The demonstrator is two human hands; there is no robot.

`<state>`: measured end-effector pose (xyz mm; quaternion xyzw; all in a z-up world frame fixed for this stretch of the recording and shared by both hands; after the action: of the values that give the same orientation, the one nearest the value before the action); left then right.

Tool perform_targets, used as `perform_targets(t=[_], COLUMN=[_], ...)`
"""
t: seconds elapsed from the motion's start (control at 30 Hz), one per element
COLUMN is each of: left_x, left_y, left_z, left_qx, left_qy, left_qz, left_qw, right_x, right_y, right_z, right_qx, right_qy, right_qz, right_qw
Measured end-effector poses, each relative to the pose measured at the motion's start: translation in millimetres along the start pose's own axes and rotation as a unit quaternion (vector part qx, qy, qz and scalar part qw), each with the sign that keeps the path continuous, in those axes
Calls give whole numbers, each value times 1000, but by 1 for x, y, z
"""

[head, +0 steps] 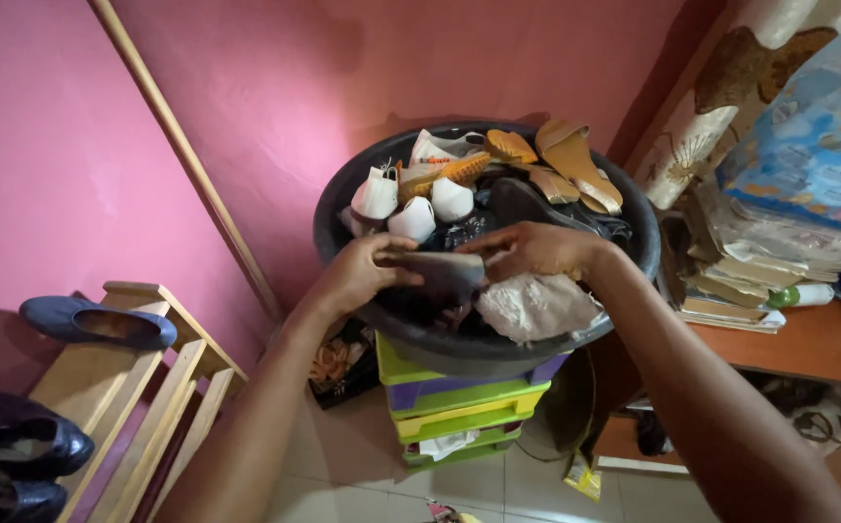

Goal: The person wipes various shoes with a cloth, handling them one at a time. They pick up shoes from a bin and a rack, wipe the surfaces, and place them onto the wooden rack.

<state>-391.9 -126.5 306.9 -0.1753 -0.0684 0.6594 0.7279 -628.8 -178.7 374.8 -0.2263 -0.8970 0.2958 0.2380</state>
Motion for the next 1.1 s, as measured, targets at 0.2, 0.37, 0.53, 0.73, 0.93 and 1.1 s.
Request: perform_targets(t=[0.2, 0.37, 0.53, 0.73, 0.93, 1.1], left_x=[-4, -10, 7, 39, 98, 147], left_y=[-21, -35, -54, -94, -126, -152], left_z=[33, 61, 88, 71, 78, 39], left_qx=[89, 215, 223, 152, 108, 7], left_qy=[31, -19, -25, 6, -63, 8], left_qz=[102, 231, 310, 381, 421, 510], left_qw=[990, 949, 924, 912, 898, 860], right_x=[-3, 2, -10, -69, -98, -136], right_y=[-32, -50, -29, 17, 60, 110], right_z=[-23, -62, -91, -107, -156, -167], right_qx=[-35, -77, -15, -4, 46, 23], right_qy=[-19, -128, -123, -153, -143, -178], right_qz=[122, 211, 221, 187, 190, 147], right_qw=[992, 966, 967, 970, 970, 973])
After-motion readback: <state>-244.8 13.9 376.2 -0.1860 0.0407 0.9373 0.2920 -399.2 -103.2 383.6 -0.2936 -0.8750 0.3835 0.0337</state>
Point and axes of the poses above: each hand's wrist, its own x-axis away from the middle knuckle, its own y-axis out of the palm, z = x × y, the point moved 5 cm from there along -x, towards the middle knuckle, and after that the axes turned 3 degrees about -y, right-handed, at the moved point
